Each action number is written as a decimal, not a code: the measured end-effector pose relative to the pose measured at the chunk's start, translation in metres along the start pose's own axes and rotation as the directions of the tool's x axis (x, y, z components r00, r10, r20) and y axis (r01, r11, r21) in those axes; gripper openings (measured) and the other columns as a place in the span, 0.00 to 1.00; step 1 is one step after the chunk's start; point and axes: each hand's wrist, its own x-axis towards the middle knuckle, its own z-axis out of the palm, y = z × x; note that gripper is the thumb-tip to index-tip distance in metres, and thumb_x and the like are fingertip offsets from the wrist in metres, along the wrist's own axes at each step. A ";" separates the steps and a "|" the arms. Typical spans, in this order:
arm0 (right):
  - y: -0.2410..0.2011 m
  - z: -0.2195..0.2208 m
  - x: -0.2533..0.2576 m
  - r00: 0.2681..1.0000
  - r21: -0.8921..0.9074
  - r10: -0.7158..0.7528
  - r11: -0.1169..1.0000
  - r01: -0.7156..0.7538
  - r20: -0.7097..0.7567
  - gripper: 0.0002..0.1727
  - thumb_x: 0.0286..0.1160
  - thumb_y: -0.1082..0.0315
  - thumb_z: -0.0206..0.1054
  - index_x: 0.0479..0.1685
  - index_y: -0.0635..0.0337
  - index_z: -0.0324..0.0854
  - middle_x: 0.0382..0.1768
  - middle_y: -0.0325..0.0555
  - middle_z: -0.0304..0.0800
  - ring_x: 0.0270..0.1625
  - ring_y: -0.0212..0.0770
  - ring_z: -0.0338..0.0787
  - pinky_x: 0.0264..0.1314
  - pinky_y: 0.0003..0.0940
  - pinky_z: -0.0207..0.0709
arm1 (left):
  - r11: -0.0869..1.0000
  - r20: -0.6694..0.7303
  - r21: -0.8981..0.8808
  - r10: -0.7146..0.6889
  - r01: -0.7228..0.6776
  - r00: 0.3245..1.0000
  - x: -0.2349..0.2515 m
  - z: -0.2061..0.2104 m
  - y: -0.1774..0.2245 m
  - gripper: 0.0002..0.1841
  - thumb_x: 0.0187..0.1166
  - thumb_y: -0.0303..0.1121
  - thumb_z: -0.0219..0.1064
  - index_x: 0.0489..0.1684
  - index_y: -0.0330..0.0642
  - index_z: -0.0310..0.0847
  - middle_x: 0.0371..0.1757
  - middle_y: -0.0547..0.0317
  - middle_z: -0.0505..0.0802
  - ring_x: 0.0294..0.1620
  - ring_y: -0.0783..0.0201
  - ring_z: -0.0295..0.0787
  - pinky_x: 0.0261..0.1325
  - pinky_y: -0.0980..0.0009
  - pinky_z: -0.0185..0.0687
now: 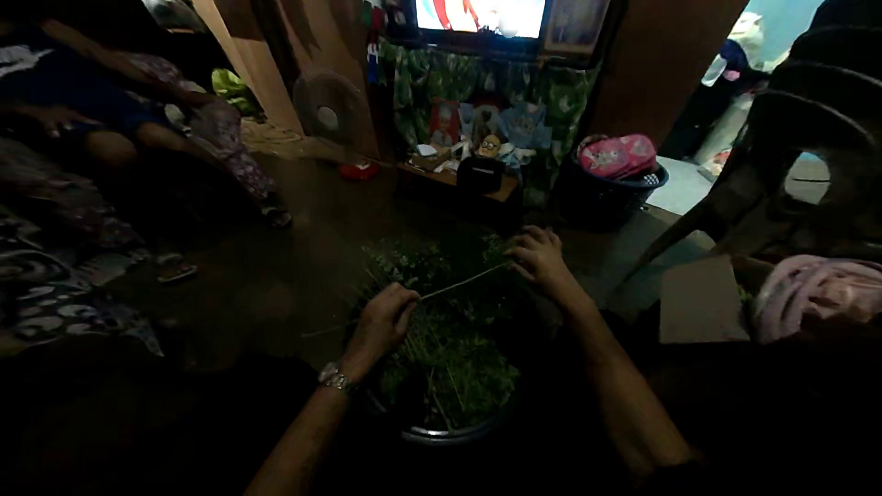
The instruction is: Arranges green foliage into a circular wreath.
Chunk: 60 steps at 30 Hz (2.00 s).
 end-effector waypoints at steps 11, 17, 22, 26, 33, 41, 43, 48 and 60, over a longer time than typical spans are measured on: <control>-0.023 -0.007 -0.010 0.988 0.218 -0.059 0.976 0.027 0.143 0.14 0.86 0.69 0.60 0.53 0.69 0.89 0.50 0.59 0.94 0.58 0.60 0.91 0.75 0.59 0.71 | 0.995 0.038 0.029 0.097 -0.098 0.995 0.027 -0.058 -0.040 0.08 0.78 0.19 0.66 0.48 0.30 0.90 0.47 0.42 0.91 0.47 0.49 0.90 0.56 0.49 0.85; -0.020 0.011 -0.006 0.986 -0.043 -0.145 0.989 0.142 -0.078 0.11 0.82 0.68 0.63 0.45 0.64 0.90 0.42 0.55 0.94 0.49 0.59 0.94 0.62 0.65 0.78 | 0.999 0.041 0.014 0.042 -0.043 0.998 0.031 -0.054 -0.041 0.07 0.79 0.19 0.66 0.46 0.30 0.90 0.43 0.43 0.90 0.46 0.51 0.89 0.55 0.52 0.84; -0.020 0.014 -0.005 0.983 -0.178 -0.171 0.971 0.158 -0.063 0.07 0.78 0.72 0.66 0.44 0.65 0.88 0.40 0.57 0.93 0.47 0.61 0.93 0.62 0.65 0.78 | 1.000 0.098 -0.020 0.010 -0.008 0.995 0.036 -0.047 -0.045 0.11 0.83 0.22 0.64 0.53 0.34 0.91 0.46 0.44 0.91 0.48 0.52 0.88 0.57 0.55 0.84; -0.018 0.021 0.003 0.943 -0.224 -0.086 0.975 0.013 -0.322 0.08 0.73 0.71 0.67 0.38 0.66 0.89 0.36 0.56 0.93 0.42 0.59 0.93 0.51 0.63 0.79 | 0.995 0.042 -0.038 0.091 -0.089 0.995 0.042 -0.030 -0.041 0.09 0.82 0.26 0.66 0.45 0.31 0.92 0.41 0.44 0.91 0.45 0.53 0.89 0.55 0.56 0.84; 0.011 0.008 0.024 0.776 0.037 0.524 0.836 -0.548 -0.350 0.18 0.87 0.66 0.56 0.51 0.74 0.86 0.47 0.69 0.92 0.54 0.70 0.91 0.59 0.69 0.77 | 0.990 -0.149 0.003 0.139 -0.140 0.979 0.052 -0.007 -0.018 0.07 0.78 0.23 0.68 0.38 0.29 0.92 0.35 0.45 0.88 0.36 0.53 0.86 0.44 0.59 0.84; 0.022 0.008 0.005 0.717 0.468 0.697 0.644 -0.605 -0.033 0.18 0.90 0.64 0.60 0.63 0.70 0.84 0.67 0.68 0.81 0.67 0.58 0.83 0.72 0.50 0.76 | 0.978 0.077 0.105 -0.190 0.182 0.979 0.052 0.044 -0.056 0.11 0.84 0.27 0.64 0.52 0.30 0.90 0.55 0.35 0.90 0.59 0.38 0.88 0.67 0.42 0.80; 0.010 0.019 0.006 0.756 0.492 0.651 0.638 -0.593 0.066 0.18 0.90 0.63 0.60 0.63 0.69 0.85 0.65 0.65 0.83 0.66 0.55 0.85 0.71 0.50 0.77 | 0.954 0.231 0.119 -0.297 0.276 0.927 0.046 0.072 -0.065 0.16 0.86 0.31 0.63 0.66 0.31 0.85 0.68 0.31 0.86 0.73 0.33 0.79 0.78 0.38 0.67; -0.023 0.038 -0.002 0.865 0.490 0.371 0.715 -0.499 0.339 0.15 0.90 0.65 0.60 0.56 0.69 0.86 0.49 0.56 0.91 0.50 0.41 0.89 0.59 0.40 0.82 | 0.868 0.324 -0.325 -0.271 0.376 0.906 0.031 0.082 -0.028 0.24 0.90 0.39 0.60 0.79 0.34 0.74 0.75 0.38 0.82 0.74 0.46 0.81 0.79 0.50 0.72; -0.085 0.084 -0.012 0.826 0.409 0.273 0.765 -0.497 0.493 0.11 0.84 0.65 0.68 0.48 0.67 0.88 0.38 0.51 0.91 0.38 0.38 0.88 0.47 0.38 0.83 | 0.472 0.208 -0.776 -0.434 0.418 0.876 0.002 0.092 -0.002 0.10 0.84 0.27 0.67 0.54 0.30 0.87 0.45 0.54 0.94 0.39 0.74 0.90 0.50 0.75 0.88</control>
